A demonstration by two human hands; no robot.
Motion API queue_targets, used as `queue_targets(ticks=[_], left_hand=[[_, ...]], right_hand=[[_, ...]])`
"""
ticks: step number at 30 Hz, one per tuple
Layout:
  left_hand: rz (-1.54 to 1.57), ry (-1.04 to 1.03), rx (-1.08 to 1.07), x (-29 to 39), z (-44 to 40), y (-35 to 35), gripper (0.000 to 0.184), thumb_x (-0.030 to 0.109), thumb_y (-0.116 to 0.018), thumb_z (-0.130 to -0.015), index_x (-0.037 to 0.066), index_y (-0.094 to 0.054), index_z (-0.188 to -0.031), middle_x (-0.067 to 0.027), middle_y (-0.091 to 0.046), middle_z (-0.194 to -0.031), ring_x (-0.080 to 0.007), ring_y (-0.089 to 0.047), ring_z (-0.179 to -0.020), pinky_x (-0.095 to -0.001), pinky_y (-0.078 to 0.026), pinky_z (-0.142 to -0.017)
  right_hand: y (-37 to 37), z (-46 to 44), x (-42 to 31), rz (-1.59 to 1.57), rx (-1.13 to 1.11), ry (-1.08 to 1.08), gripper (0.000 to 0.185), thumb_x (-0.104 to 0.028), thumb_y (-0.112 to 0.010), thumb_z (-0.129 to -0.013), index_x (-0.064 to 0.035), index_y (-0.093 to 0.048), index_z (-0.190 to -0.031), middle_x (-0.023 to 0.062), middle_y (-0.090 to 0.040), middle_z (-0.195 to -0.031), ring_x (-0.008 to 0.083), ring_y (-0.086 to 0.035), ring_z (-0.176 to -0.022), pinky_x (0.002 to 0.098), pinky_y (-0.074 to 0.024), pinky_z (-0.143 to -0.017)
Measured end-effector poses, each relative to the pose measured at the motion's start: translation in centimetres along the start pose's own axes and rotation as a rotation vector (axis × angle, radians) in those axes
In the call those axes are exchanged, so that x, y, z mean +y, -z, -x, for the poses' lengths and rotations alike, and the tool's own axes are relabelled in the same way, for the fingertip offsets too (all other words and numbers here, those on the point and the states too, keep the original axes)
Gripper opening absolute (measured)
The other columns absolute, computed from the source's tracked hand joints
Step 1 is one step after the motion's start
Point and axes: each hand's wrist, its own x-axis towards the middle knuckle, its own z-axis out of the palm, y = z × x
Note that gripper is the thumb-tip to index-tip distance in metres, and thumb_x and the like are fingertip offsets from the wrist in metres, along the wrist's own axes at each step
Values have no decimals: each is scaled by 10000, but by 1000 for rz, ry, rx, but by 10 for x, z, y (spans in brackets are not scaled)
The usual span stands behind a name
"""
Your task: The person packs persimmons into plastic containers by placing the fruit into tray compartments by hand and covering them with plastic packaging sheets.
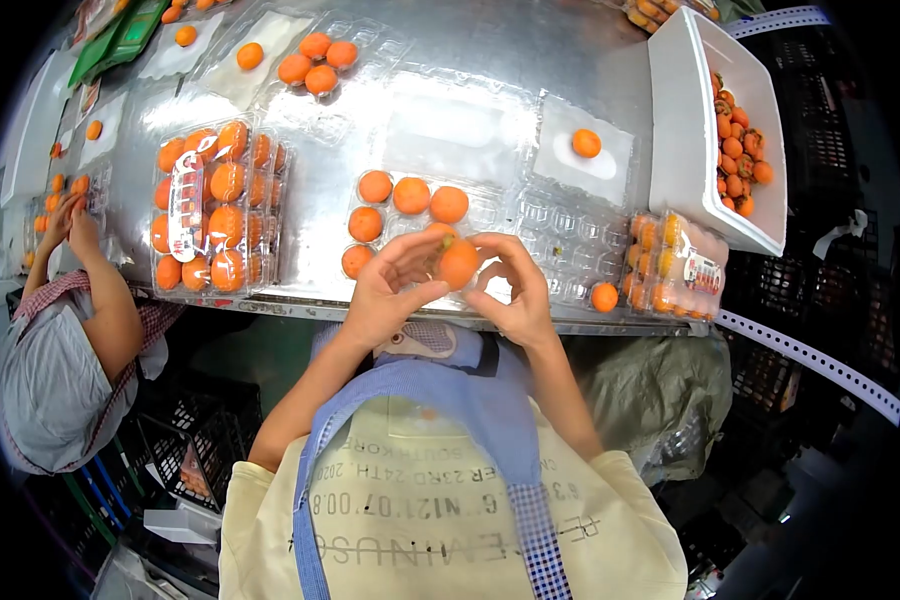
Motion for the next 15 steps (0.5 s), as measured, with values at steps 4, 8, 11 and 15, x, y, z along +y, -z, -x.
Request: queue_targets(ticks=[4, 8, 11, 15], left_hand=[[-179, -69, 19, 1, 1, 0, 555, 20, -671, -747, 41, -441, -1251, -74, -541, -1189, -131, -530, -1044, -244, -443, -784], [-212, -24, -19, 1, 0, 1, 572, 27, -669, -747, 49, -429, -1265, -94, -541, -1175, -118, -555, -939, -242, -443, -758], [-196, 69, -21, 1, -1, 2, 574, 43, -659, -758, 53, -416, -1279, -105, -546, -1148, -112, -562, -866, -244, -442, -752], [-244, 126, 15, -4, 3, 3, 487, 64, -628, -791, 51, -446, -1243, -80, -559, -1092, -90, -549, -828, -222, -440, -739]], right_hand=[[-2, -1, 3, -6, -45, -85, 509, -31, -701, -671, -25, -507, -1141, 99, -532, -1097, 161, -546, -925, 242, -487, -650], [-2, 0, 9, -147, -8, -145, 479, -18, -672, -694, 0, -501, -1142, 108, -533, -1114, 180, -545, -984, 253, -495, -674], [15, 2, 24, -328, 132, -237, 432, -8, -630, -721, 25, -501, -1132, 109, -553, -1085, 191, -557, -977, 266, -498, -686], [107, -25, 19, -320, 614, -106, 388, -210, -621, -816, 9, -527, -1123, 90, -598, -997, 152, -590, -852, 251, -479, -640]])
